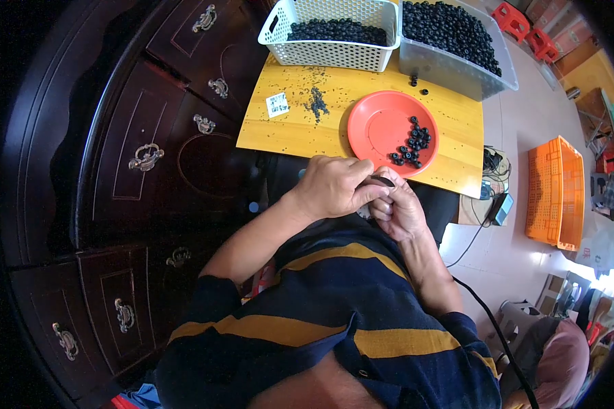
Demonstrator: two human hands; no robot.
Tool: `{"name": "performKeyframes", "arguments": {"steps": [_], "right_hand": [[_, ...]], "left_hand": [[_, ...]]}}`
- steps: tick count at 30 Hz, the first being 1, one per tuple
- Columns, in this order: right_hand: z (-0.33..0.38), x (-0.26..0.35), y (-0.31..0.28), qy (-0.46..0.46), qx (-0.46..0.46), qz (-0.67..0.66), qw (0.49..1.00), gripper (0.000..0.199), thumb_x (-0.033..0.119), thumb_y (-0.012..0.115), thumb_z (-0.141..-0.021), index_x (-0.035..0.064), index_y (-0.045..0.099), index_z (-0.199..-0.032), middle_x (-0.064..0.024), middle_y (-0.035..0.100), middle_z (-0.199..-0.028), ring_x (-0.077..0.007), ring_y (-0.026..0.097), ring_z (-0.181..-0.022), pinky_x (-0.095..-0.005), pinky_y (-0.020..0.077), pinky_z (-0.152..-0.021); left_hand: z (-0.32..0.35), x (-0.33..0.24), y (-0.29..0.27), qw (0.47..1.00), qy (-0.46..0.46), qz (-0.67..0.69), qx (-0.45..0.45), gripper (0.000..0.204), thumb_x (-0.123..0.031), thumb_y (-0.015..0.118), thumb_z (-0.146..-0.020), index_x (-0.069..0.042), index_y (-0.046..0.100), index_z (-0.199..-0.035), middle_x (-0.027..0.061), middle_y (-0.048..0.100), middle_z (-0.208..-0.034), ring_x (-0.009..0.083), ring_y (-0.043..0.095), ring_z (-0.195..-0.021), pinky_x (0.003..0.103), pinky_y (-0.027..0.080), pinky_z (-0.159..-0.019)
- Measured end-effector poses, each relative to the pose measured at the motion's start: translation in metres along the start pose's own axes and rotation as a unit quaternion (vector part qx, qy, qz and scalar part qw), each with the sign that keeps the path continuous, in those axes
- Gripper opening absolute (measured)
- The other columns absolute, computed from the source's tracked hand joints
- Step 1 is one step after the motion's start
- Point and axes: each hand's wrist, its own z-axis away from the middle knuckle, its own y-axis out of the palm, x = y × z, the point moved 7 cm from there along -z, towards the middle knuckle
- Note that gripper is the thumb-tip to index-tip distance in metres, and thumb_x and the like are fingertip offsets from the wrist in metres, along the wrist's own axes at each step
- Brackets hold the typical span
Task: The person sorts and cleans berries by hand, removing stems or debris from the berries using a small scraper tool.
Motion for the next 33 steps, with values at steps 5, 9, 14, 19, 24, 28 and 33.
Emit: {"name": "performKeyframes", "arguments": {"steps": [5,9,14,19,24,28,33], "right_hand": [[0.001,-0.004,0.0,0.015,-0.02,-0.021,0.999,0.014,0.027,0.064,-0.102,0.0145,0.058,-0.101,0.0075,0.043,-0.069,-0.0028,0.03,-0.05,-0.0174,0.0226,-0.044],[-0.002,-0.009,-0.005,0.037,-0.017,-0.048,0.998,0.013,0.028,0.062,-0.103,0.0159,0.058,-0.102,0.0077,0.042,-0.069,-0.0032,0.032,-0.051,-0.0183,0.0246,-0.044],[-0.003,-0.032,-0.011,0.14,-0.091,-0.114,0.979,0.019,0.034,0.058,-0.106,0.0154,0.059,-0.103,0.008,0.041,-0.069,-0.0039,0.036,-0.054,-0.0189,0.0283,-0.044],[-0.002,-0.042,-0.023,0.153,-0.058,-0.19,0.968,0.029,0.033,0.054,-0.107,0.0059,0.062,-0.109,0.0059,0.043,-0.072,-0.0055,0.039,-0.058,-0.0201,0.0314,-0.047],[-0.005,-0.033,-0.014,0.115,-0.015,-0.211,0.971,0.035,0.031,0.055,-0.106,0.0003,0.062,-0.12,-0.0014,0.063,-0.088,-0.013,0.058,-0.07,-0.0248,0.0483,-0.059],[-0.004,-0.021,-0.016,0.081,-0.049,-0.218,0.971,0.041,0.033,0.053,-0.106,-0.0012,0.061,-0.128,-0.0114,0.071,-0.111,-0.0243,0.069,-0.096,-0.0345,0.0584,-0.082],[-0.006,-0.013,-0.021,0.048,-0.088,-0.208,0.973,0.047,0.036,0.052,-0.106,-0.0003,0.058,-0.135,-0.0182,0.065,-0.133,-0.0324,0.062,-0.122,-0.0467,0.0472,-0.109]], "left_hand": [[-0.003,0.003,-0.003,0.994,-0.033,0.1,-0.019,0.034,-0.038,0.075,-0.089,-0.008,0.059,-0.086,0.0093,0.068,-0.072,0.0301,0.07,-0.066,0.041,0.053,-0.056],[-0.009,0.0,-0.012,0.985,-0.074,0.152,0.013,0.024,-0.023,0.077,-0.088,-0.007,0.066,-0.103,0.0087,0.067,-0.072,0.025,0.068,-0.062,0.037,0.052,-0.058],[-0.007,0.027,-0.004,0.98,-0.096,0.079,0.157,0.029,-0.024,0.078,-0.084,-0.006,0.066,-0.104,0.0076,0.063,-0.066,0.0253,0.065,-0.058,0.037,0.05,-0.058],[-0.035,0.069,-0.021,0.926,-0.157,-0.025,0.344,0.031,-0.035,0.074,-0.079,-0.005,0.071,-0.083,0.0174,0.071,-0.079,0.0348,0.071,-0.074,0.045,0.055,-0.069],[-0.094,0.089,-0.112,0.97,-0.198,-0.11,-0.091,0.033,-0.039,0.076,-0.085,-0.007,0.072,-0.097,0.0143,0.068,-0.072,0.0333,0.07,-0.071,0.046,0.054,-0.066],[-0.087,0.072,-0.101,0.979,-0.158,-0.081,-0.101,0.034,-0.037,0.075,-0.088,-0.009,0.072,-0.106,0.0127,0.068,-0.072,0.0315,0.07,-0.07,0.044,0.055,-0.064],[-0.025,0.037,-0.017,0.973,-0.167,0.066,0.147,0.049,-0.025,0.08,-0.084,-0.011,0.067,-0.129,0.0077,0.067,-0.071,0.0204,0.066,-0.06,0.035,0.053,-0.061]]}}
